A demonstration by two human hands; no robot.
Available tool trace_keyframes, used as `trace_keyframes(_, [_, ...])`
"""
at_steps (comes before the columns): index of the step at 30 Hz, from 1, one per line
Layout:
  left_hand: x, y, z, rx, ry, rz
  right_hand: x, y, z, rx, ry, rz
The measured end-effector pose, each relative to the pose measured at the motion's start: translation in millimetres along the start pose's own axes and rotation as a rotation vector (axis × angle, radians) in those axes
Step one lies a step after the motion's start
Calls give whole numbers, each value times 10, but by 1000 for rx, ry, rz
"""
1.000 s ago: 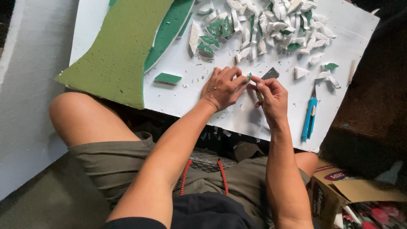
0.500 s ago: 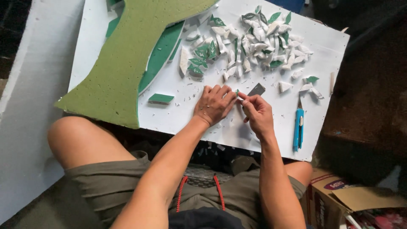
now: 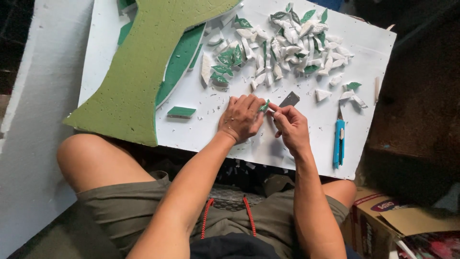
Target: The person is using a small utility blade to trim and carve small pieces of green and white foam on a white work surface.
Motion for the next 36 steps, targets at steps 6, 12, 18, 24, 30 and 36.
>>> trace_keyframes(6, [11, 2, -34, -29, -45, -28, -25, 111, 4, -3, -10, -17])
trace_keyframes(12, [3, -29, -60, -23, -47, 4, 6, 65, -8, 4, -3, -25])
trace_keyframes(18, [21, -104, -33, 99, -11, 92, -10, 100, -3, 9, -13, -20])
trace_keyframes(24, [3, -34, -26, -6, -22, 23, -2, 16, -11, 36, -12, -5])
trace_keyframes(30, [7, -46, -79, -62, -46, -1, -3, 78, -14, 35, -12, -22])
trace_keyframes(36, [-15, -44, -102, -74, -42, 9, 16, -48, -14, 73, -21, -38])
Point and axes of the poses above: each hand's wrist, its own x-axis away from the middle knuckle, its own z-axis out of the back of the hand, y = z × x, the point moved 8 cm from there along -x, towards the middle knuckle, and after that the axes turned 11 degrees about x, right-handed, at the moved point
